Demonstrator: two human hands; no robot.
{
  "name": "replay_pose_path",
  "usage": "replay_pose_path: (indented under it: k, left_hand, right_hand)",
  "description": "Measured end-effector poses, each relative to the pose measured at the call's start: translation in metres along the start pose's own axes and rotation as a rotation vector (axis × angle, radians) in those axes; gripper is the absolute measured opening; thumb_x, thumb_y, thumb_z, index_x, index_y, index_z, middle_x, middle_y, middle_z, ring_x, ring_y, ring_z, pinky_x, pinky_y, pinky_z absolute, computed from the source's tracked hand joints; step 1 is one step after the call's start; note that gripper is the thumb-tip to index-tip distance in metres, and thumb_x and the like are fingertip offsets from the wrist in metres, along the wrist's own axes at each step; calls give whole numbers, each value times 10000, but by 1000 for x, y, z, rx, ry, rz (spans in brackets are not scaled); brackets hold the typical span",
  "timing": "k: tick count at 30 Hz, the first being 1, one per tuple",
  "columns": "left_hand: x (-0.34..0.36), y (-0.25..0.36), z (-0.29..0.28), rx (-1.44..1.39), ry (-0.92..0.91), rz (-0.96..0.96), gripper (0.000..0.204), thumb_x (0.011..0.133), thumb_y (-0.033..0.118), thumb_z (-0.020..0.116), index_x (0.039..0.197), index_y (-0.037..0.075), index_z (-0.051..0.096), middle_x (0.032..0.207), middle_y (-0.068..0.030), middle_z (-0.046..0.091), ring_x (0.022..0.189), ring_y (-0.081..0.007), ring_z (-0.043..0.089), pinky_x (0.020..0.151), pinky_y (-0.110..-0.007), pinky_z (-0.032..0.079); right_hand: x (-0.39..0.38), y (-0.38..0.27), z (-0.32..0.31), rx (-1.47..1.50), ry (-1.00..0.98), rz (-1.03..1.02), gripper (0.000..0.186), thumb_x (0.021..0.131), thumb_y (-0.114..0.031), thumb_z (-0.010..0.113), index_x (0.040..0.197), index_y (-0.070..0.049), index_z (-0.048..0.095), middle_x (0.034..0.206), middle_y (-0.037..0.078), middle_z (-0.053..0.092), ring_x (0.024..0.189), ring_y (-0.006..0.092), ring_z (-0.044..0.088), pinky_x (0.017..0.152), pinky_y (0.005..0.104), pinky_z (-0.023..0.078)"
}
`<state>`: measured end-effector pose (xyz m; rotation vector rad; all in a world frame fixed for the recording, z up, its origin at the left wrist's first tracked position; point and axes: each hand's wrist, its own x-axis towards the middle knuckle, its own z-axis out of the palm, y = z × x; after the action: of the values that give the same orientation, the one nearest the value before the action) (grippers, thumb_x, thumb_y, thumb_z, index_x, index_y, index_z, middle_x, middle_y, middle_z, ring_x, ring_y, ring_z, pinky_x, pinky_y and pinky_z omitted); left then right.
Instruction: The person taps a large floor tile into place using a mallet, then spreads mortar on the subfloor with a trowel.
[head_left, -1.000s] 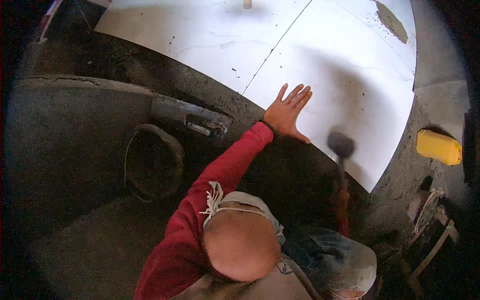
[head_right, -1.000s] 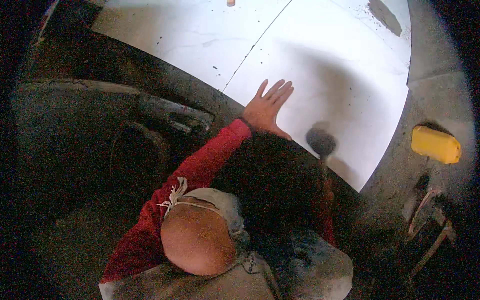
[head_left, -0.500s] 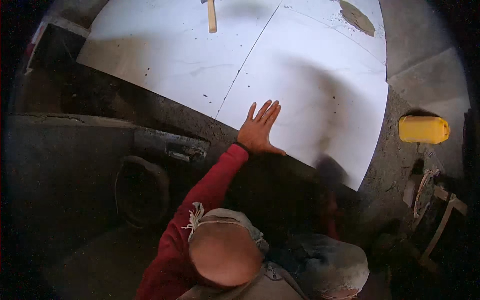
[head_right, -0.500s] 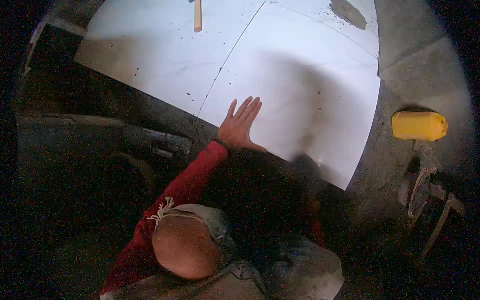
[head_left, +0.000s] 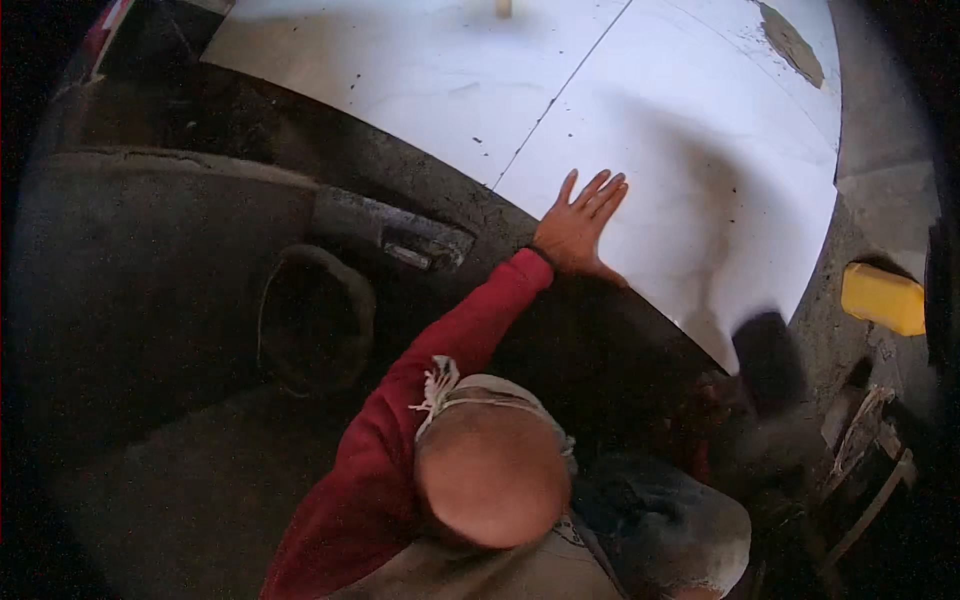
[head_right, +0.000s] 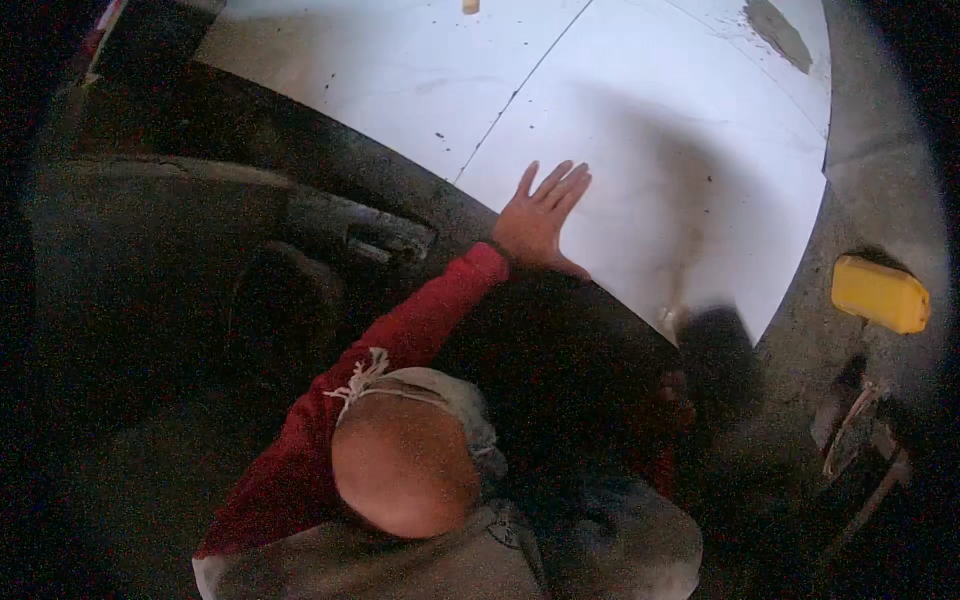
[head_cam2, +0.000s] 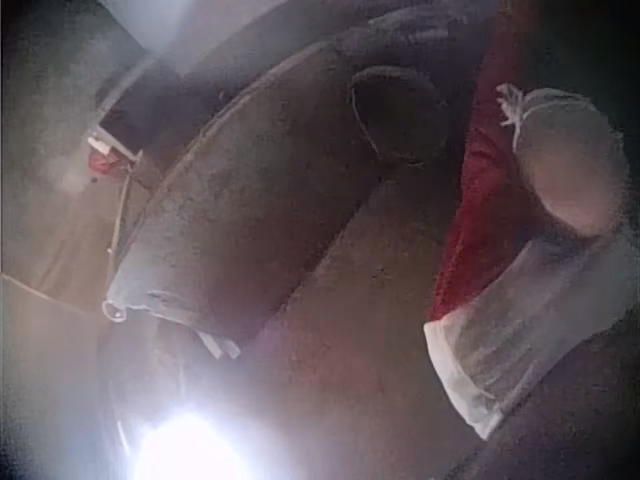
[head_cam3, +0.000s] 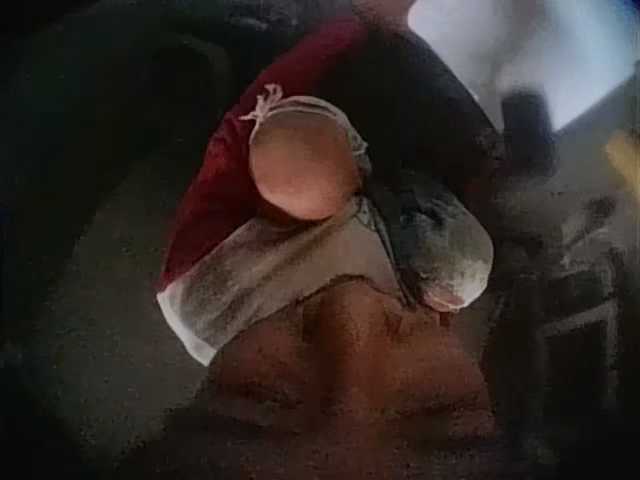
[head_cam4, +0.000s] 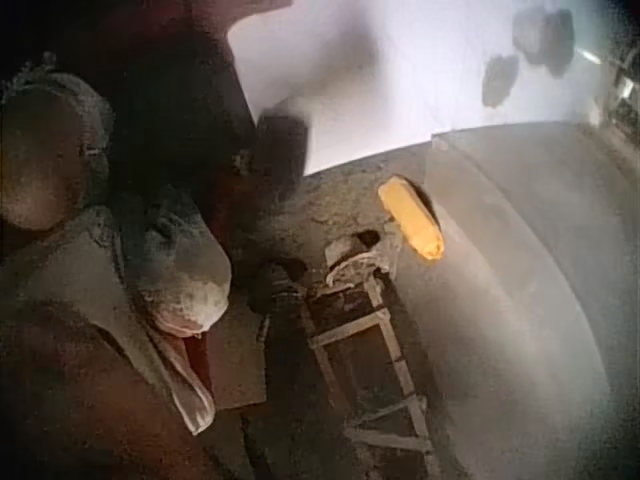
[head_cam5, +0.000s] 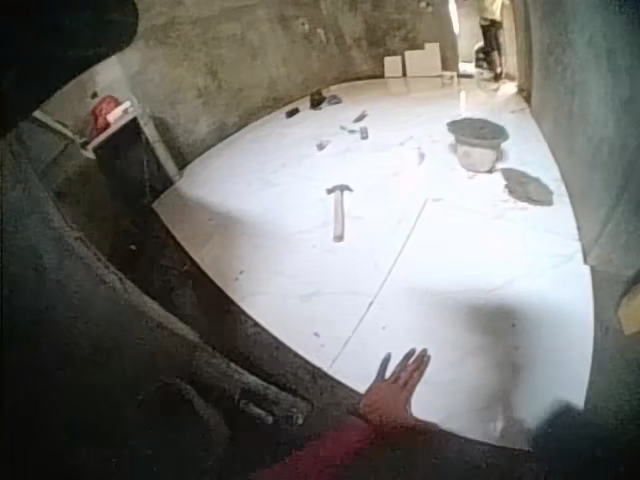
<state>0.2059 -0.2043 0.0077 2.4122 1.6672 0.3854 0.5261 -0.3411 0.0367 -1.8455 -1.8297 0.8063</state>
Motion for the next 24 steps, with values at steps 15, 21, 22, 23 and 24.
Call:
replay_pose_path:
  k: [15, 21, 22, 23, 24]
  left_hand:
    - [-1, -6, 0, 5, 48, -8, 1351, 519, 934, 453, 1467, 19, 158, 1533, -120, 189, 1433, -256, 104, 1138, -541, 14]
    - [5, 2, -3, -4, -30, -28, 1343, 529, 862, 576, 1461, -10, 157, 1532, -152, 187, 1433, -275, 120, 1130, -544, 6]
    - [8, 4, -5, 25, -51, -29, 1353, 519, 888, 545, 1464, 1, 156, 1537, -142, 175, 1435, -265, 115, 1129, -550, 8]
    - [12, 8, -7, 80, -74, -32, 1358, 512, 895, 540, 1465, 7, 157, 1539, -134, 171, 1435, -261, 112, 1130, -549, 13]
    - [14, 11, -9, 89, -62, -24, 1366, 498, 878, 576, 1466, 8, 158, 1538, -131, 176, 1435, -260, 114, 1133, -545, 22]
  right_hand:
    - [7, 1, -9, -22, -10, -26, 263, 968, -305, 476, 942, -49, 531, 658, 94, 546, 583, 154, 542, 507, 305, 424]
    - [9, -15, -6, -16, 25, -17, 266, 971, -310, 474, 929, -54, 532, 640, 85, 541, 570, 141, 535, 499, 297, 418]
    - [10, -16, -9, 6, 35, -1, 266, 972, -311, 474, 927, -55, 532, 636, 84, 540, 568, 139, 534, 498, 295, 417]
    - [11, -15, -13, 36, 60, 17, 267, 972, -311, 473, 924, -56, 532, 633, 82, 539, 566, 137, 533, 497, 294, 416]
    - [10, -13, -17, 74, 88, 51, 267, 972, -312, 473, 922, -57, 532, 630, 81, 538, 563, 135, 532, 496, 293, 415]
